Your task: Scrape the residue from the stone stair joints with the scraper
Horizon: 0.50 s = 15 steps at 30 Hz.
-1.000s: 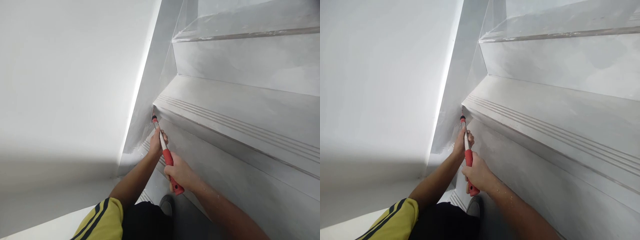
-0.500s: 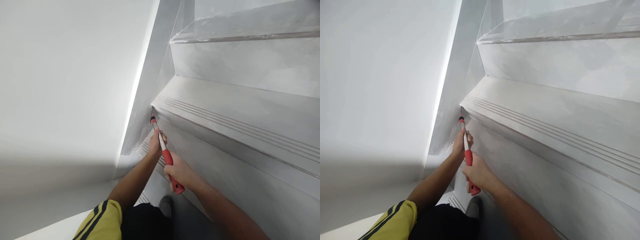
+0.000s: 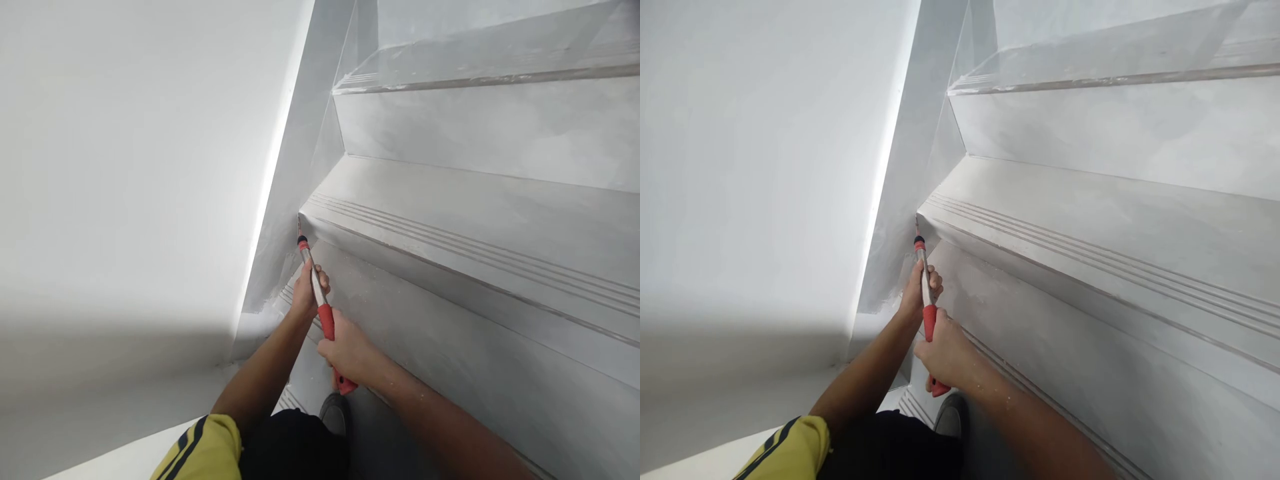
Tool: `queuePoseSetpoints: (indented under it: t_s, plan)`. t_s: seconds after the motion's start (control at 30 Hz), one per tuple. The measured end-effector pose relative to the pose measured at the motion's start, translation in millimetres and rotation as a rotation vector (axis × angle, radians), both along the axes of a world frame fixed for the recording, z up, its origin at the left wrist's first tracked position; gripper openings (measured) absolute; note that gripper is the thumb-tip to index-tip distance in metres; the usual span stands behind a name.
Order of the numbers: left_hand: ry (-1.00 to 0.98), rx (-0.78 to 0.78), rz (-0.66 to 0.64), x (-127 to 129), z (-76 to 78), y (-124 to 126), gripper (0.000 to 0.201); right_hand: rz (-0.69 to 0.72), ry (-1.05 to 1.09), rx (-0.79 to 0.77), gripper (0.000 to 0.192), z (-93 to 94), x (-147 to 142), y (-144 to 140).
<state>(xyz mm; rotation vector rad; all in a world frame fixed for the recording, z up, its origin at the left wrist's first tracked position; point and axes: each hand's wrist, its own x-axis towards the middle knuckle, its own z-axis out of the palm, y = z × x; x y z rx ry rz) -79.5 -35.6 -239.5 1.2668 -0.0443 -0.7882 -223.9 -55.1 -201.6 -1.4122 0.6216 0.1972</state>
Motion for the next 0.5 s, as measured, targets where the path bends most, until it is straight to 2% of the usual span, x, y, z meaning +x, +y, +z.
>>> queuePoseSetpoints:
  t_s: [0.13, 0.3, 0.37, 0.5]
  plan:
    - [-0.028, 0.093, -0.014, 8, -16.4, 11, 0.042, 0.004, 0.022, -0.030, 0.038, -32.7, 7, 21]
    - [-0.042, 0.166, -0.001, 15, -39.0, -1, 0.042, 0.021, -0.033, -0.303, 0.036, -73.2, 10, 14]
    - [-0.059, 0.179, 0.009, 16, -44.9, -11, 0.043, 0.035, -0.045, -0.384, 0.033, -81.7, 8, 4]
    - [-0.082, 0.183, 0.011, 12, -50.4, -19, 0.044, 0.081, -0.055, -0.448, 0.036, -89.8, 4, -6]
